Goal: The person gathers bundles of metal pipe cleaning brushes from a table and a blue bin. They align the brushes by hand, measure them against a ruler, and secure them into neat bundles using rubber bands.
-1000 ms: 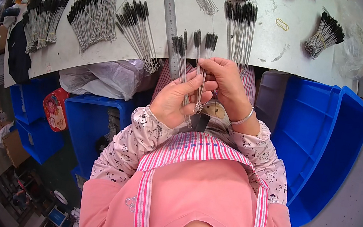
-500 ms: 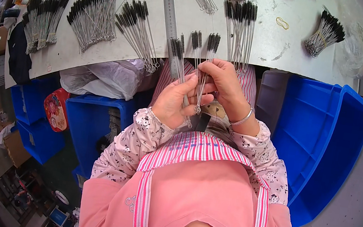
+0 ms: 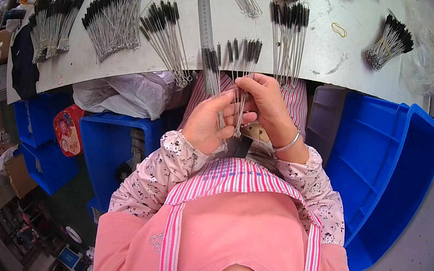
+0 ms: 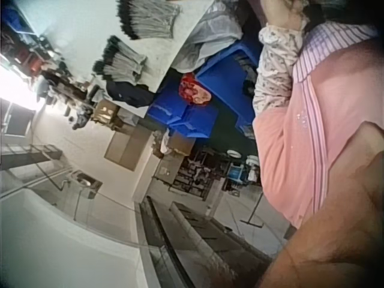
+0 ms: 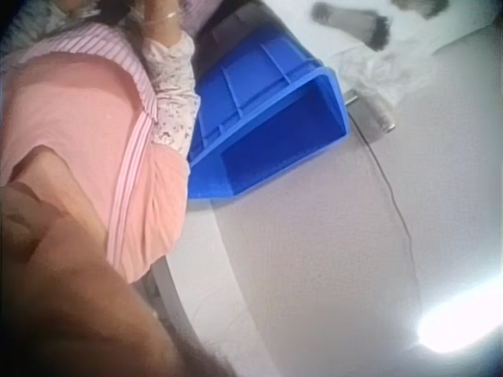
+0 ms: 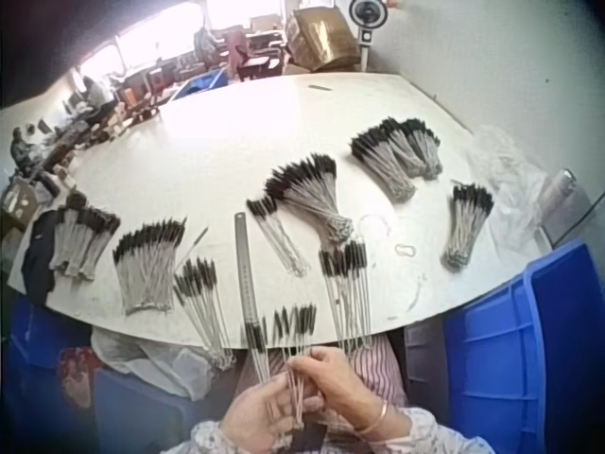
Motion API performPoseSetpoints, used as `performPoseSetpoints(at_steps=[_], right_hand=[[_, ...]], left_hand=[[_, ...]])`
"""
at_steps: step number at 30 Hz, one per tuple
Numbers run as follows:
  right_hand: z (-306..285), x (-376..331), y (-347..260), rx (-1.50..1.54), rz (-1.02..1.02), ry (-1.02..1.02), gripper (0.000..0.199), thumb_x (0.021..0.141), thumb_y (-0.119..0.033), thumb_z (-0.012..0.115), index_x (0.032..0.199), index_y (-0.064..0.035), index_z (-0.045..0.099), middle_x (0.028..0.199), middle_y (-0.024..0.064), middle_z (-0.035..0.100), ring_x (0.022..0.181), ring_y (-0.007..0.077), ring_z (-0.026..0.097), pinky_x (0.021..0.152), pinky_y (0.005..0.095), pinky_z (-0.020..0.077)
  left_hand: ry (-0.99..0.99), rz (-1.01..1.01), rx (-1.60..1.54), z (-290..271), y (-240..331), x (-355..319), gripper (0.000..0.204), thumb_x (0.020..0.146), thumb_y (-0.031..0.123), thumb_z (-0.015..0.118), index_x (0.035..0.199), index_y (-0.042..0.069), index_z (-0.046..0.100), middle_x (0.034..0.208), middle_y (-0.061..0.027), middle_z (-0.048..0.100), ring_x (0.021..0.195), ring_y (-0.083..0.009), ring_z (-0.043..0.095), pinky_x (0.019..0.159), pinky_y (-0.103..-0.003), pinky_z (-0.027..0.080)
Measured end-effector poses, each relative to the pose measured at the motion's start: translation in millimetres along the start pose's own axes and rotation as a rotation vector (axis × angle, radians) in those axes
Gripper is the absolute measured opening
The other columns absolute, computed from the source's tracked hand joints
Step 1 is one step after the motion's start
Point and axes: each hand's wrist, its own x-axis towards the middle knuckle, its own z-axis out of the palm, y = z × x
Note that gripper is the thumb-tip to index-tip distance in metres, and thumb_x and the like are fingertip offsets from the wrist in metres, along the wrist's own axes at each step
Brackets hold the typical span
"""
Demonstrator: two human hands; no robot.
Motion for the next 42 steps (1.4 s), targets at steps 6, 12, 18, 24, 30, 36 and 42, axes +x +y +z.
performPoseSetpoints(at_steps=[6, 12, 18, 24, 30, 36, 42], right_hand=[[-4, 0, -2, -0.038, 0.022, -0.042, 0.014, 0.082, -0.013, 0.057, 0.081, 0.0007, 0.056, 0.077, 0.0159, 0.066, 0.056, 0.0168, 0.063, 0.046, 0.0246, 0.0505], [4, -5, -3, 0.028, 0.005, 0.012, 0.016, 0.080, -0.015, 0.060, 0.074, -0.0005, 0.058, 0.063, 0.0048, 0.059, 0.043, 0.0076, 0.049, 0.038, 0.0193, 0.0379], [-1, -1, 3, 0.038, -0.022, 0.013, 0.019, 0.082, -0.016, 0.060, 0.074, 0.0003, 0.059, 0.065, 0.0073, 0.061, 0.044, 0.0089, 0.052, 0.038, 0.0190, 0.0404], [-3, -3, 0, -0.112, -0.070, 0.024, 0.020, 0.084, -0.018, 0.060, 0.079, 0.0003, 0.060, 0.069, 0.0109, 0.065, 0.047, 0.0111, 0.058, 0.040, 0.0188, 0.0448], [2, -5, -3, 0.005, -0.025, -0.001, 0.020, 0.081, -0.016, 0.062, 0.074, 0.0016, 0.059, 0.065, 0.0086, 0.062, 0.045, 0.0100, 0.055, 0.038, 0.0197, 0.0423], [2, -5, -5, 0.044, 0.032, -0.032, 0.017, 0.082, -0.014, 0.061, 0.078, 0.0028, 0.059, 0.070, 0.0123, 0.064, 0.048, 0.0134, 0.059, 0.040, 0.0216, 0.0462], [-1, -5, -4, 0.021, 0.062, -0.048, 0.017, 0.083, -0.015, 0.060, 0.079, 0.0018, 0.058, 0.071, 0.0105, 0.064, 0.050, 0.0142, 0.060, 0.041, 0.0220, 0.0472]], left_hand=[[-0.022, 0.038, 0.026, 0, -1, -2, 0.022, 0.091, 0.015, 0.049, 0.112, 0.006, 0.050, 0.084, -0.0021, 0.059, 0.083, -0.0150, 0.064, 0.039, -0.015, 0.026], [-0.004, 0.034, 0.061, 4, 3, -6, 0.025, 0.088, 0.011, 0.054, 0.113, 0.007, 0.051, 0.083, -0.0012, 0.058, 0.084, -0.0151, 0.064, 0.038, -0.015, 0.025], [0.007, 0.037, 0.055, 1, 1, -4, 0.036, 0.087, 0.009, 0.055, 0.122, 0.007, 0.046, 0.093, -0.0060, 0.062, 0.089, -0.0168, 0.064, 0.037, -0.014, 0.030], [0.005, 0.024, 0.053, 1, 1, -5, 0.037, 0.088, 0.009, 0.055, 0.123, 0.006, 0.044, 0.098, -0.0064, 0.062, 0.090, -0.0172, 0.064, 0.038, -0.014, 0.030], [-0.006, 0.019, 0.085, -1, 0, -3, 0.035, 0.088, 0.012, 0.055, 0.122, 0.006, 0.046, 0.096, -0.0036, 0.061, 0.091, -0.0171, 0.063, 0.038, -0.014, 0.029], [-0.017, 0.008, 0.048, 3, -1, -4, 0.026, 0.089, 0.014, 0.054, 0.114, 0.009, 0.049, 0.073, 0.0036, 0.052, 0.089, -0.0147, 0.063, 0.040, -0.016, 0.024], [-0.004, -0.016, -0.018, 5, 1, -1, 0.024, 0.094, 0.027, 0.042, 0.109, 0.010, 0.049, 0.082, 0.0002, 0.059, 0.085, -0.0144, 0.063, 0.040, -0.017, 0.026]])
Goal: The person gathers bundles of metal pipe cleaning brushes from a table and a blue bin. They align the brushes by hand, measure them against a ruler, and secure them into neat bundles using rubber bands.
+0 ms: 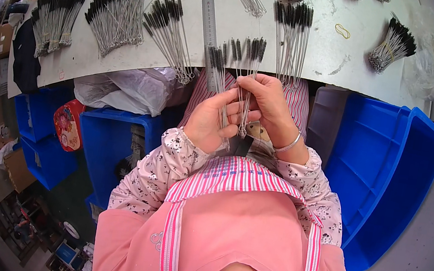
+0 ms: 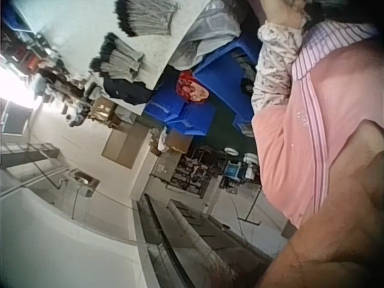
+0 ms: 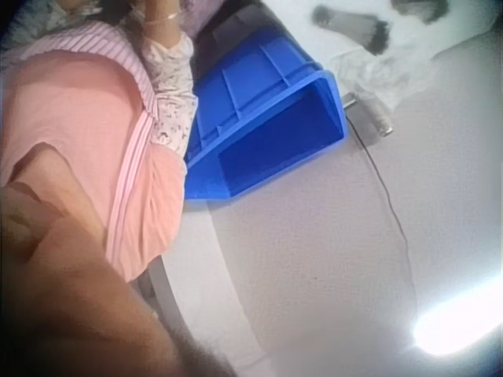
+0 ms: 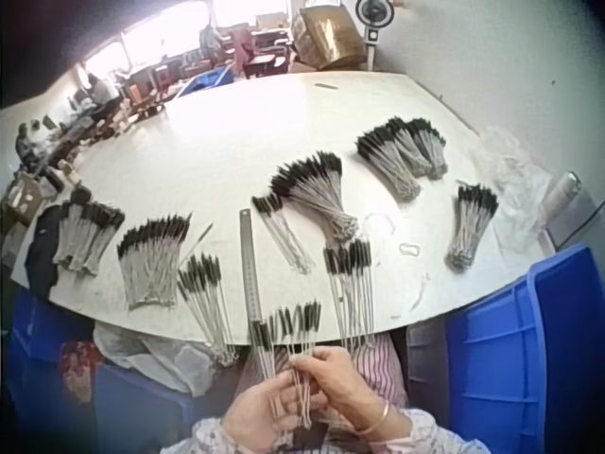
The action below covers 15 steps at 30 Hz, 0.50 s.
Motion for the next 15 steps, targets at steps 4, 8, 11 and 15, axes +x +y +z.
performPoseSetpoints(at_steps=[4, 8, 11, 15], right_hand=[[1, -3, -2, 0.035, 0.023, -0.004, 0.019, 0.085, -0.018, 0.059, 0.081, 0.0005, 0.059, 0.072, 0.0098, 0.064, 0.053, 0.0146, 0.061, 0.041, 0.0220, 0.0476], [-8, 1, -1, 0.018, -0.053, -0.014, 0.019, 0.086, -0.018, 0.057, 0.082, 0.0004, 0.058, 0.074, 0.0110, 0.065, 0.056, 0.0161, 0.063, 0.046, 0.0241, 0.0506], [-5, -2, -6, 0.023, -0.157, 0.072, 0.020, 0.087, -0.017, 0.055, 0.080, 0.0020, 0.055, 0.072, 0.0106, 0.062, 0.053, 0.0164, 0.061, 0.047, 0.0256, 0.0504], [-10, -11, -17, 0.084, -0.183, 0.095, 0.021, 0.089, -0.018, 0.053, 0.085, 0.0026, 0.052, 0.075, 0.0145, 0.063, 0.056, 0.0193, 0.063, 0.051, 0.0278, 0.0520]], left_hand=[[-0.063, -0.002, -0.026, -5, 1, 2, 0.028, 0.095, 0.030, 0.038, 0.113, 0.010, 0.048, 0.097, -0.0029, 0.061, 0.083, -0.0129, 0.062, 0.042, -0.018, 0.029], [-0.057, 0.036, 0.012, -8, 0, 2, 0.034, 0.095, 0.031, 0.039, 0.122, 0.010, 0.045, 0.105, -0.0023, 0.059, 0.085, -0.0109, 0.059, 0.045, -0.017, 0.032], [-0.027, 0.040, 0.072, -11, 1, 1, 0.040, 0.096, 0.028, 0.040, 0.131, 0.010, 0.039, 0.107, -0.0035, 0.059, 0.096, -0.0141, 0.058, 0.045, -0.017, 0.034], [-0.059, 0.043, 0.072, -12, 1, 1, 0.037, 0.095, 0.029, 0.043, 0.127, 0.010, 0.042, 0.108, -0.0045, 0.058, 0.090, -0.0144, 0.058, 0.045, -0.018, 0.035]])
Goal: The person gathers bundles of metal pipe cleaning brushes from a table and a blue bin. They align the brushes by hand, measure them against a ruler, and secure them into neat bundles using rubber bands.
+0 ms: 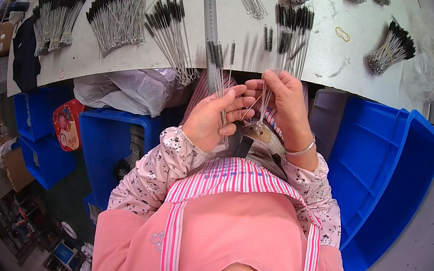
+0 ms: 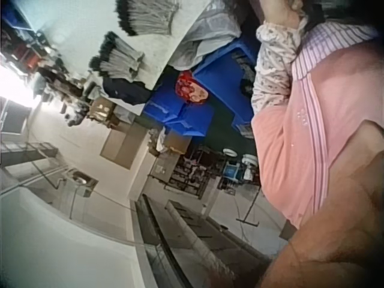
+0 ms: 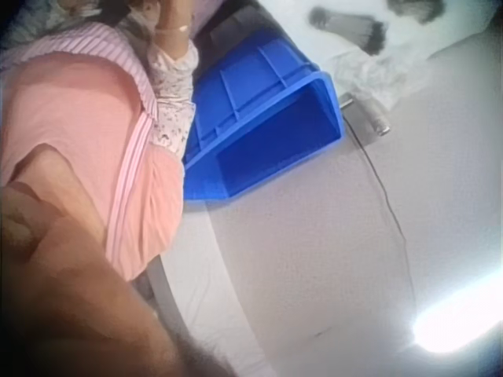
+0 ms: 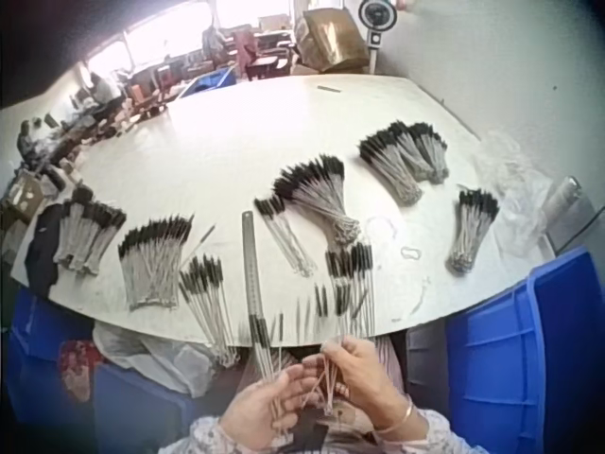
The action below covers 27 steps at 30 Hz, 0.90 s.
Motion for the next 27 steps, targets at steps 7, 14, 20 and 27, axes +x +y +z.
performPoseSetpoints(at_steps=[7, 14, 20, 27], right_hand=[[-55, 3, -41, -0.129, -0.186, 0.148, 0.019, 0.089, -0.018, 0.053, 0.084, -0.0006, 0.052, 0.062, 0.0055, 0.056, 0.043, 0.0118, 0.052, 0.041, 0.0250, 0.0462], [-100, 41, -60, -0.600, -0.296, 0.484, 0.020, 0.085, -0.019, 0.056, 0.080, 0.0003, 0.056, 0.058, 0.0034, 0.052, 0.039, 0.0096, 0.046, 0.037, 0.0248, 0.0398], [-85, 50, -63, -0.878, -0.396, 0.617, 0.031, 0.082, -0.019, 0.056, 0.099, 0.0061, 0.058, 0.060, 0.0148, 0.061, 0.045, 0.0191, 0.059, 0.047, 0.0304, 0.0478], [-85, 58, -62, -1.363, -0.555, 0.813, 0.029, 0.082, -0.023, 0.055, 0.103, -0.0044, 0.060, 0.077, 0.0203, 0.064, 0.075, 0.0371, 0.062, 0.068, 0.0448, 0.0485]], left_hand=[[0.076, -0.017, -0.022, 4, 0, 4, 0.032, 0.094, 0.027, 0.043, 0.121, 0.010, 0.045, 0.101, -0.0072, 0.059, 0.083, -0.0154, 0.058, 0.044, -0.020, 0.035], [-0.010, 0.002, -0.122, 7, -3, 10, 0.030, 0.095, 0.016, 0.039, 0.125, 0.015, 0.038, 0.100, -0.0101, 0.057, 0.079, -0.0163, 0.056, 0.051, -0.024, 0.040], [0.050, -0.002, -0.168, 18, -4, 14, 0.029, 0.094, 0.011, 0.039, 0.123, 0.010, 0.041, 0.101, -0.0119, 0.056, 0.082, -0.0197, 0.055, 0.062, -0.028, 0.045], [0.026, -0.015, -0.164, 27, -1, 11, 0.029, 0.094, 0.014, 0.040, 0.124, 0.010, 0.042, 0.098, -0.0094, 0.055, 0.083, -0.0186, 0.054, 0.063, -0.029, 0.046]])
